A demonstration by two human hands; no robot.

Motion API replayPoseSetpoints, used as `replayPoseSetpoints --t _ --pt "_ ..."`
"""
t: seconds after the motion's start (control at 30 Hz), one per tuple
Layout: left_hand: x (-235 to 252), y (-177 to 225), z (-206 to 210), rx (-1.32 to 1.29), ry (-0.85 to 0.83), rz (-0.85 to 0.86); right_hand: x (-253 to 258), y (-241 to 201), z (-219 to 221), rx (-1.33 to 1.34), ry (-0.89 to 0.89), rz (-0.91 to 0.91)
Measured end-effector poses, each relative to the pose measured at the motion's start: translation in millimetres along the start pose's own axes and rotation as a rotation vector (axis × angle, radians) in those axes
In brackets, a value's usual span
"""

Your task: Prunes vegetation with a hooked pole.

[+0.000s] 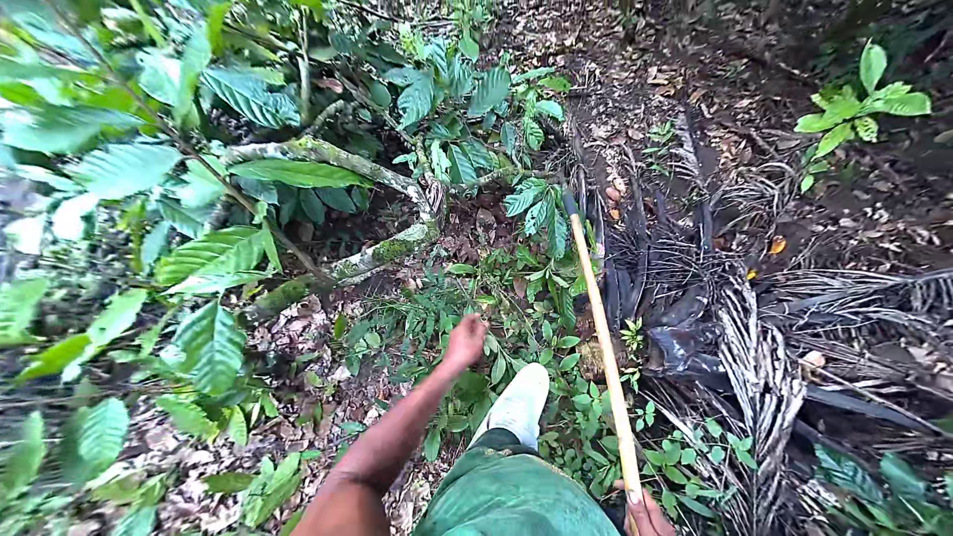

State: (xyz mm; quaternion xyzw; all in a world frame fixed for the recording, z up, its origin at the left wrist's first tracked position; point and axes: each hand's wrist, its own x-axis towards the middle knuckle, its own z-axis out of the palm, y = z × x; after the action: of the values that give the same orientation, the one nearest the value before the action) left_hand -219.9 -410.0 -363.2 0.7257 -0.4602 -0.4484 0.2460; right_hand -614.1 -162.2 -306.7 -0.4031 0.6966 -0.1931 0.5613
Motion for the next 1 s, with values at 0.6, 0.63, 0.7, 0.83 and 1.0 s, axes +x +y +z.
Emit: replayPoseSetpoints --t 0.6,0.63,0.7,0.83,1.0 --pt "342 63 -173 -0.504 0.999 -0.14 450 -320 53 -0.036 -0.138 0.032" --pt "351 60 -169 -0.534 0.964 -0.153 487 -349 61 -0.065 -0.135 0.041" --pt "358 59 -165 -0.565 0.874 -0.151 557 -399 74 -0.118 -0.132 0.057" --pt "355 58 -169 -0.518 0.794 -0.153 665 -468 95 -0.162 -0.122 0.094" --pt "360 41 -157 -0.343 0.838 -0.138 677 -454 103 -0.154 -0.168 0.148"
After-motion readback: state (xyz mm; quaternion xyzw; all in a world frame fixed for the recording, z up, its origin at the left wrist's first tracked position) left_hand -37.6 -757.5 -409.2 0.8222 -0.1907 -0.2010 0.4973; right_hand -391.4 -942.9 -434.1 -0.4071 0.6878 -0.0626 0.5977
